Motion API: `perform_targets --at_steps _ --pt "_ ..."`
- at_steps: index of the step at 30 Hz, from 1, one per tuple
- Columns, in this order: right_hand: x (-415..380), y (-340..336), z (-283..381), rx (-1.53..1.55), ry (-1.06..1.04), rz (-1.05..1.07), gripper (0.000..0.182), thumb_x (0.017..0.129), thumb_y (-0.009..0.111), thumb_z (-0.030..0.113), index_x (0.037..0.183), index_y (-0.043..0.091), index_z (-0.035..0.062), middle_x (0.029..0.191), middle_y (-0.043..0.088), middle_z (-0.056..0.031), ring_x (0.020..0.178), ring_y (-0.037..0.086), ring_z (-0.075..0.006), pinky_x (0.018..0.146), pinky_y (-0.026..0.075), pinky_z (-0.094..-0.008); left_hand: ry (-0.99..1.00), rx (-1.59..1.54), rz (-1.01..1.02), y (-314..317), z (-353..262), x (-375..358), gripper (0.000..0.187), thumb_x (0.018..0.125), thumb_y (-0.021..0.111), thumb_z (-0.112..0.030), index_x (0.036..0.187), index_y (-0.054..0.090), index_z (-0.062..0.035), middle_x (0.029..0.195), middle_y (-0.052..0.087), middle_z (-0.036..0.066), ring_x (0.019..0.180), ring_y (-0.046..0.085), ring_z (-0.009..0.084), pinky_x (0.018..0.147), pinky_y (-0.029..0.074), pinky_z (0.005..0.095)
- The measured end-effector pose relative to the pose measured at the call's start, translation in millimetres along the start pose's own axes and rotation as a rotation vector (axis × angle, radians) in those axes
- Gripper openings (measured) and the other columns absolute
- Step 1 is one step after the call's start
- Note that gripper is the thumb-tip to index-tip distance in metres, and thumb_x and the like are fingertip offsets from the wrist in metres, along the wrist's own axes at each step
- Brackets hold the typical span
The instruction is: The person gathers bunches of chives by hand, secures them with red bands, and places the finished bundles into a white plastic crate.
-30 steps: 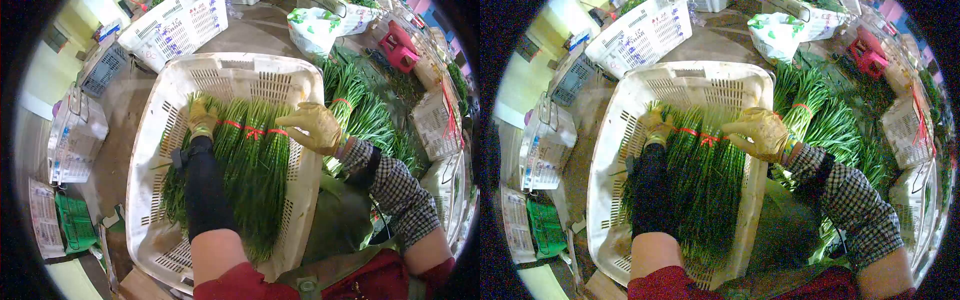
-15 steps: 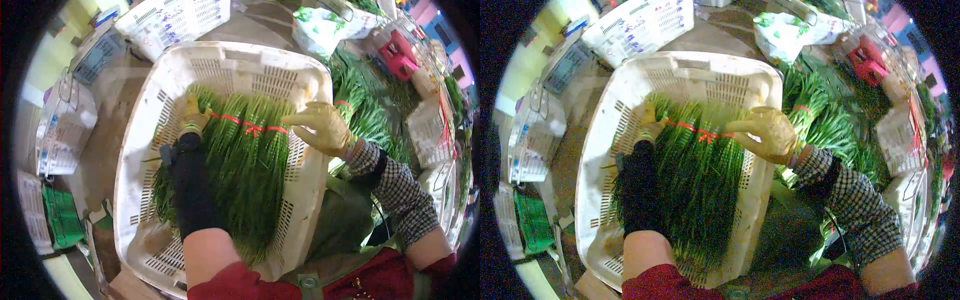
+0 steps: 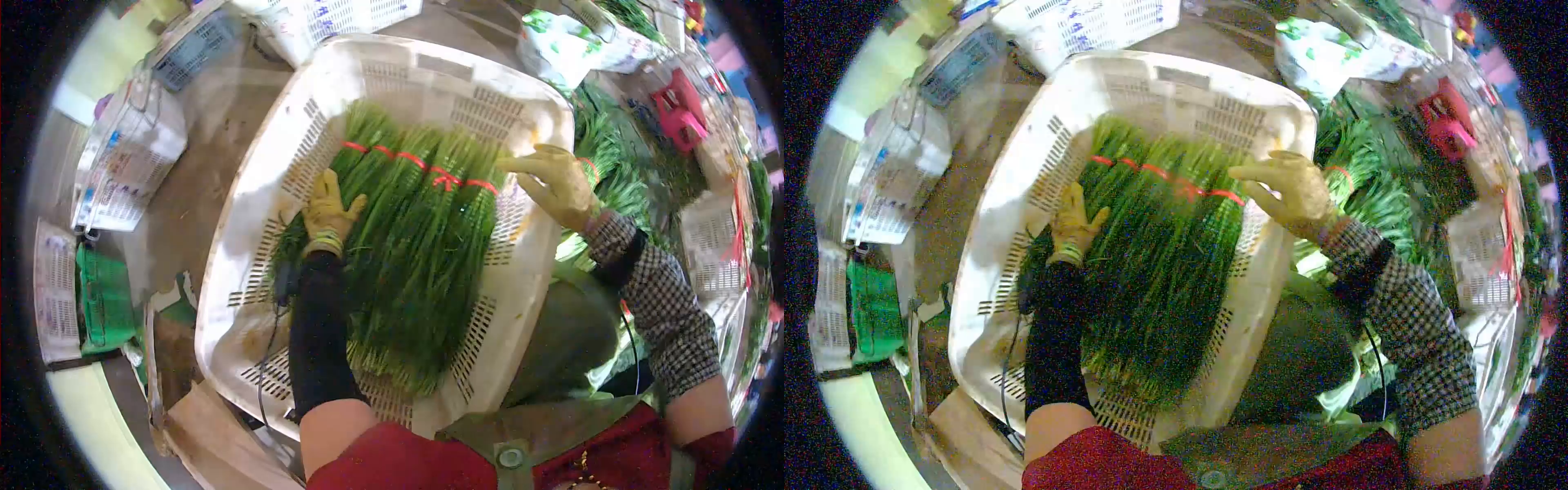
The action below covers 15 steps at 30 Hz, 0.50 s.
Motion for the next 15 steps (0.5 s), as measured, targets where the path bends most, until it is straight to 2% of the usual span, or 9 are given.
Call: perform_targets --at_steps 3,4,5,6,7,8,11,12,15 --pt "-3 2 -4 -0.022 -0.010 -0.008 0.022 0.088 0.059 0.021 0.105 0.069 0.0126 0.089 0.070 -0.0120 0.078 0.063 -0.0315 0.082 0.049 -0.0437 0.145 -0.150 0.268 18 31 18 0.094 0.082 0.057 -0.064 0.151 0.021 -0.0101 0.155 0.021 0.016 0.142 0.023 0.0323 0.112 0.027 0.0449" --pt "-4 1 -5 -0.019 0.017 0.016 0.022 0.088 0.059 0.021 0.105 0.069 0.0125 0.089 0.069 -0.0122 0.078 0.063 -0.0315 0.080 0.049 -0.0435 0.148 0.076 0.415 67 71 31 0.100 0.081 0.060 -0.063 0.153 0.012 -0.0113 0.157 0.015 0.017 0.144 0.019 0.0329 0.114 0.025 0.0459" --pt "-5 0 -7 -0.017 0.046 0.038 0.022 0.088 0.059 0.021 0.105 0.069 0.0123 0.089 0.069 -0.0124 0.079 0.062 -0.0314 0.078 0.049 -0.0433 0.156 0.101 0.518 49 66 25 0.102 0.080 0.060 -0.062 0.153 0.009 -0.0115 0.157 0.014 0.017 0.144 0.019 0.0331 0.114 0.025 0.0454" --pt "-6 3 -10 -0.014 -0.067 -0.066 0.022 0.087 0.060 0.022 0.104 0.070 0.0120 0.087 0.068 -0.0118 0.080 0.061 -0.0316 0.075 0.048 -0.0431 0.164 0.123 0.626 12 54 14 0.104 0.080 0.061 -0.062 0.153 0.007 -0.0117 0.157 0.012 0.018 0.144 0.018 0.0333 0.114 0.025 0.0450" --pt "-7 4 -15 -0.016 -0.061 -0.058 0.023 0.088 0.059 0.021 0.106 0.069 0.0110 0.088 0.068 -0.0117 0.080 0.062 -0.0320 0.080 0.047 -0.0434 0.171 0.148 0.729 -10 45 -1 0.106 0.079 0.062 -0.062 0.153 0.004 -0.0118 0.157 0.011 0.018 0.144 0.017 0.0335 0.114 0.026 0.0445" --pt "-7 3 -18 -0.021 -0.057 -0.051 0.023 0.089 0.058 0.021 0.107 0.069 0.0099 0.089 0.069 -0.0117 0.080 0.062 -0.0323 0.085 0.046 -0.0436 0.170 0.199 0.654 -1 50 -14 0.107 0.079 0.066 -0.055 0.153 0.002 -0.0108 0.157 0.010 0.022 0.144 0.017 0.0353 0.114 0.027 0.0436" --pt "-9 -5 -19 -0.003 0.052 0.054 0.024 0.091 0.057 0.024 0.107 0.069 0.0102 0.094 0.070 -0.0117 0.085 0.064 -0.0312 0.095 0.043 -0.0439 0.207 -0.013 0.527 -10 61 -59 0.105 0.079 0.070 -0.047 0.153 0.004 -0.0103 0.155 0.012 0.024 0.143 0.020 0.0376 0.113 0.027 0.0448" --pt "-8 -4 -23 -0.009 0.079 0.095 0.025 0.091 0.057 0.025 0.107 0.069 0.0105 0.097 0.070 -0.0115 0.088 0.064 -0.0307 0.098 0.042 -0.0438 0.226 -0.046 0.389 -17 63 -77 0.099 0.080 0.071 -0.039 0.152 0.010 -0.0098 0.153 0.020 0.023 0.141 0.025 0.0369 0.112 0.028 0.0434" --pt "-13 7 -30 -0.050 0.016 0.112 0.029 0.093 0.055 0.029 0.113 0.067 0.0126 0.109 0.069 -0.0090 0.106 0.061 -0.0243 0.104 0.039 -0.0432 -0.043 0.039 0.518 -60 29 -101 0.088 0.083 0.068 -0.029 0.151 0.016 -0.0072 0.152 0.026 0.022 0.142 0.022 0.0366 0.115 0.023 0.0460"
Point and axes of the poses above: each hand's wrist, its own x-axis towards the middle knuckle, its own y-axis out of the palm, z = x × y, the point moved 5 cm from there along x, towards the middle knuckle
